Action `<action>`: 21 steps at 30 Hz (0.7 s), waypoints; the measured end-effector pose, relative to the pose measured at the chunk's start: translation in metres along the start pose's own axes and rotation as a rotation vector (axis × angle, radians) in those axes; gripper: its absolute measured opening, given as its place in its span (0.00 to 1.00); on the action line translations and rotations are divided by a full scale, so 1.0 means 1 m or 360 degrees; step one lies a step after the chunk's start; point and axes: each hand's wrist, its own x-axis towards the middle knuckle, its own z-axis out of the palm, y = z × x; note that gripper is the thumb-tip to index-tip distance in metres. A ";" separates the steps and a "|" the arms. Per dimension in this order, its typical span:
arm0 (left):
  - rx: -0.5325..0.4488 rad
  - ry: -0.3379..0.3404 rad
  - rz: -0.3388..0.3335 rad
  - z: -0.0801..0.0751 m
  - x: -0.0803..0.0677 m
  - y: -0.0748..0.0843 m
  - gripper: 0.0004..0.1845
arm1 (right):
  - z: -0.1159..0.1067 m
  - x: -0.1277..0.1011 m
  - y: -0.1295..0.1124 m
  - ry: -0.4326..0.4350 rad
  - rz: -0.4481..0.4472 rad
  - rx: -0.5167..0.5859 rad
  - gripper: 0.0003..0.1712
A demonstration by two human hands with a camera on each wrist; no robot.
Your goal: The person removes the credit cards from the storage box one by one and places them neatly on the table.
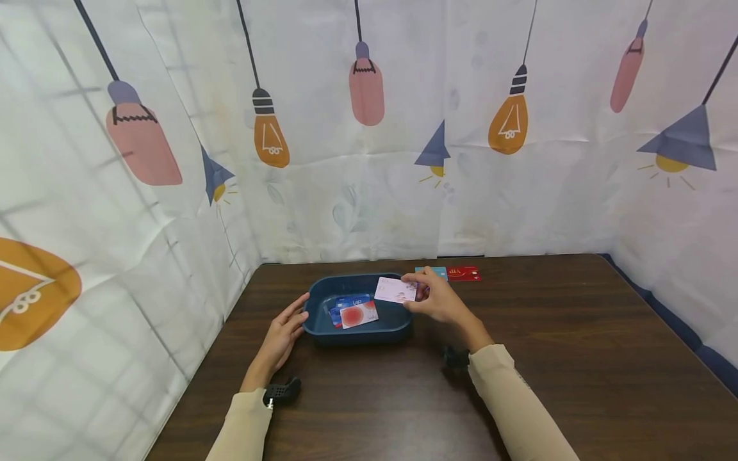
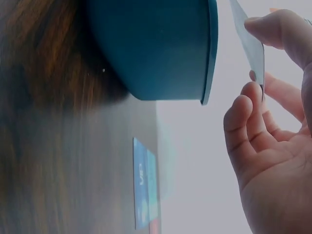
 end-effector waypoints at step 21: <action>-0.0007 -0.0013 -0.0018 -0.003 0.002 -0.001 0.28 | -0.016 -0.010 0.012 -0.0024 0.0024 -0.0047 0.31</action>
